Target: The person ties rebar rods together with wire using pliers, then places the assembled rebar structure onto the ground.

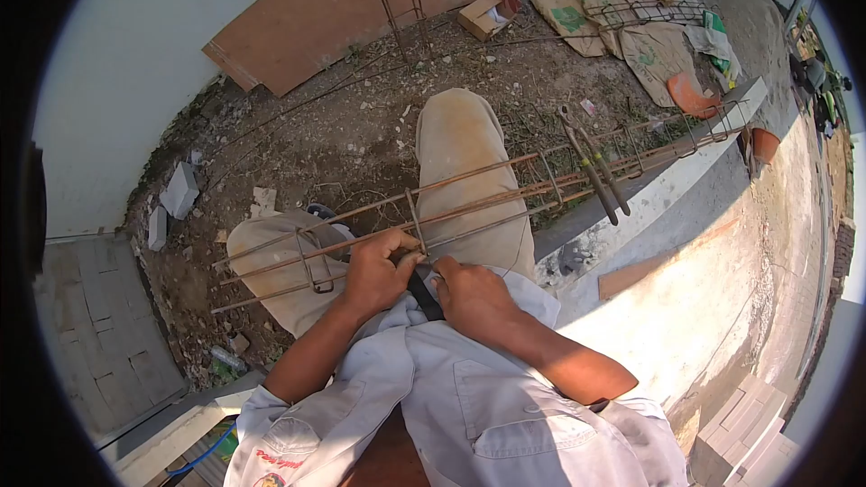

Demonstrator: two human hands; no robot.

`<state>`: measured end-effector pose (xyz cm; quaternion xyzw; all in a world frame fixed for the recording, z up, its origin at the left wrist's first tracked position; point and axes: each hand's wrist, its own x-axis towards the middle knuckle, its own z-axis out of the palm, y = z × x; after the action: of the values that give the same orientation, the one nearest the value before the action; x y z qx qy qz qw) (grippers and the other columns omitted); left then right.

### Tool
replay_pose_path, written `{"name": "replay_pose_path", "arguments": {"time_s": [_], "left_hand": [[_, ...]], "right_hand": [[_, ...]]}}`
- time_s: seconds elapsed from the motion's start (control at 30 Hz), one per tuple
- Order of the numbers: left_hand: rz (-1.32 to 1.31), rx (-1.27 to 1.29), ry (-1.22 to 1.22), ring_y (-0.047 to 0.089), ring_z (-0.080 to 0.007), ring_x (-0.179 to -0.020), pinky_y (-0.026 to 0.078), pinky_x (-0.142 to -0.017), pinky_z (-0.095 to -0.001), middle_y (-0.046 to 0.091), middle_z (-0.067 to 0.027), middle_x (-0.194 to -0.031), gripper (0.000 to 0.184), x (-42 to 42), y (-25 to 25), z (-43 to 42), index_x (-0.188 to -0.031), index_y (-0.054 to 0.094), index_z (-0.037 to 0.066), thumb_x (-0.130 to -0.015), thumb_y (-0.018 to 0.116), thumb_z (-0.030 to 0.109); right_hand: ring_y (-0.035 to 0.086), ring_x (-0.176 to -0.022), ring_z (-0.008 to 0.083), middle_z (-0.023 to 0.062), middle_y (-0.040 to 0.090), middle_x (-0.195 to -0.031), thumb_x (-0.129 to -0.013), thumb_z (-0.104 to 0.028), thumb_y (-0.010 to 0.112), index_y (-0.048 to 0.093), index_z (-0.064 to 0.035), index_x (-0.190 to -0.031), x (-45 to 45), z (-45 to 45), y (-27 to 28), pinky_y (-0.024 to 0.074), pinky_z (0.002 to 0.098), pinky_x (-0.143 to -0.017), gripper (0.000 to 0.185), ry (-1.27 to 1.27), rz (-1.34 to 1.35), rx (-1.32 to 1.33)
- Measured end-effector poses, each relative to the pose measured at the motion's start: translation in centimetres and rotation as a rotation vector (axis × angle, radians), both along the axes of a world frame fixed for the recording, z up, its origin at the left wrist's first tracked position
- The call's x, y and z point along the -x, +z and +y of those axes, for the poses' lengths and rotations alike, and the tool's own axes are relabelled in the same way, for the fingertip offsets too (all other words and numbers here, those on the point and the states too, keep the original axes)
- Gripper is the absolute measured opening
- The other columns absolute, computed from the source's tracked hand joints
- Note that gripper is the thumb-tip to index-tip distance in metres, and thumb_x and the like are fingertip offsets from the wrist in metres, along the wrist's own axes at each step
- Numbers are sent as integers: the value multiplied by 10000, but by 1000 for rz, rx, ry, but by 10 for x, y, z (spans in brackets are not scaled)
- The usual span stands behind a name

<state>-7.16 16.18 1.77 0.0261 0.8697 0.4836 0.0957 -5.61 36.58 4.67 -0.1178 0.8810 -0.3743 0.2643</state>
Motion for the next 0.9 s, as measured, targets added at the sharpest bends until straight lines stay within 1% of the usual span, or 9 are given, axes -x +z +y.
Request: {"name": "replay_pose_path", "arguments": {"time_s": [0.03,0.13,0.23,0.33,0.43,0.53,0.63,0.8,0.9], "left_hand": [[21,-3,-3,767,-361,-929,595,-818,-439,782,-151,-979,146,0,-1,0,-996,754,60,-860,806,52],[62,5,-5,766,-363,-913,596,-802,-438,778,-150,-959,152,-2,-4,-1,-1005,756,67,-862,809,60],[70,12,0,762,-363,-884,594,-781,-437,774,-150,-941,149,-2,-4,0,-1000,761,73,-861,814,67],[94,-2,-5,756,-364,-864,591,-767,-439,770,-151,-933,134,-3,-6,-1,-983,766,71,-859,815,65],[126,-1,-11,752,-363,-861,589,-765,-440,767,-152,-934,127,-2,-7,-1,-974,771,62,-855,816,60],[143,2,-16,751,-360,-868,591,-771,-434,767,-149,-938,137,-4,-11,-1,-977,777,53,-848,821,53],[193,0,-38,752,-351,-870,592,-779,-426,767,-141,-940,146,-3,-14,-2,-978,781,46,-839,822,36],[211,-53,-34,754,-335,-865,596,-772,-411,767,-129,-940,134,-3,-16,-1,-955,777,36,-831,810,-3],[319,-39,-60,757,-320,-869,600,-756,-401,766,-120,-934,130,-4,-21,-2,-948,778,35,-832,802,-17]], "right_hand": [[717,-867,487,268,737,-888,-1019,-178,669,686,-19,-1216,-1,-1,-4,577,531,-792,254,-67,-84,92],[716,-881,507,298,734,-916,-1031,-167,648,681,-33,-1268,-3,-1,-10,576,558,-803,275,-120,-85,217],[715,-881,503,299,735,-927,-1027,-154,632,683,-54,-1333,-3,-3,-1,574,564,-806,326,-80,-16,-18],[736,-855,479,270,750,-898,-1017,-158,607,642,-45,-1389,2,1,-8,568,598,-770,390,3,26,-43],[734,-834,468,262,748,-877,-997,-134,583,640,-71,-1419,5,6,-23,565,595,-757,431,37,76,-32],[728,-821,463,253,746,-862,-974,-116,571,647,-86,-1420,9,7,-28,559,593,-746,453,107,89,-74],[713,-840,482,265,744,-900,-973,-99,594,688,-54,-1388,14,4,-21,553,579,-762,428,109,66,-82],[717,-807,467,241,747,-877,-966,-108,596,689,-52,-1384,5,6,-37,556,577,-736,431,76,183,-16],[723,-794,455,232,749,-867,-962,-117,607,693,-57,-1373,9,4,-31,559,576,-718,425,133,158,-81]]}}
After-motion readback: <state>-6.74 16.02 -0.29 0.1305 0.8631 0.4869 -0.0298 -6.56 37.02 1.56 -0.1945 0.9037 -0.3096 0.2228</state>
